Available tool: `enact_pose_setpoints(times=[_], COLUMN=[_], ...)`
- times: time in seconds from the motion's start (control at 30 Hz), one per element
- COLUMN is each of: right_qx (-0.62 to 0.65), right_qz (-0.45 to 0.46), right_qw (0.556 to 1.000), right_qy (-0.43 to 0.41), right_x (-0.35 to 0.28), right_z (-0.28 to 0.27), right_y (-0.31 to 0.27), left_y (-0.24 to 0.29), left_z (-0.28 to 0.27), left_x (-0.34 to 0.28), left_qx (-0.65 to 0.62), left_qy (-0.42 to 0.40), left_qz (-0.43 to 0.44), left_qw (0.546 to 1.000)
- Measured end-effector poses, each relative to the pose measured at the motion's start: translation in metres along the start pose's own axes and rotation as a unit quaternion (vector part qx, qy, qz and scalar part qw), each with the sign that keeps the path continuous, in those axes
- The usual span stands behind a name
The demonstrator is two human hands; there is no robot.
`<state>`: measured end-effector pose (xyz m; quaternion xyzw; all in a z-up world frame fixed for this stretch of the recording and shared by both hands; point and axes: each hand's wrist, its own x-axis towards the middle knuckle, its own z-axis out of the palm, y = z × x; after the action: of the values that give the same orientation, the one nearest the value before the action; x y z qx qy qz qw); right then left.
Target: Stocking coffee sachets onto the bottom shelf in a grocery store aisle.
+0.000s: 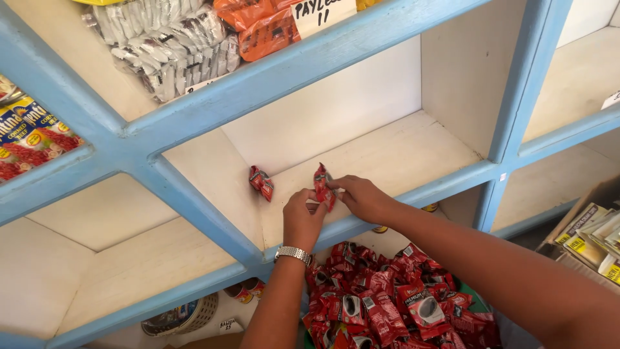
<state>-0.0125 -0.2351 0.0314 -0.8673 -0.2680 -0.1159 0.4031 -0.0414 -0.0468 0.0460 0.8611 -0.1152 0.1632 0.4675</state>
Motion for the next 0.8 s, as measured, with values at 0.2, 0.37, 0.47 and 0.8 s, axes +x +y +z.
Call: enact_pose_setpoints(times=[0.2,0.37,0.47,0.8], right_qx=[0.033,0.023,-0.033,-0.073], right_qz=[0.003,0.038,0.059,0.057], right_qw=[0.999,0.997,0.996,0.988], right_qy=[-0.024,-0.061,-0.065,-0.126], right_x=[0.041,0.069,0.072,0.088], right_z=[0.042,0.071,0.078,0.078], right_y=[0.023,0.017,0.005,-0.003], left_y=[-0.027,-0.052,-0.039,-0.055], left_z=[-0.009,-0.018,-0.026,-0.025], left_x=[0.016,0.030,0.033,0.037], left_qx=[0.090,0.172,0.272,0.310], left_qy=[0.077,0.121,0.126,0.205], left_qz=[0.010,0.000,-0.046,0.008], left_qw=[0.993,0.978,0.953,0.928])
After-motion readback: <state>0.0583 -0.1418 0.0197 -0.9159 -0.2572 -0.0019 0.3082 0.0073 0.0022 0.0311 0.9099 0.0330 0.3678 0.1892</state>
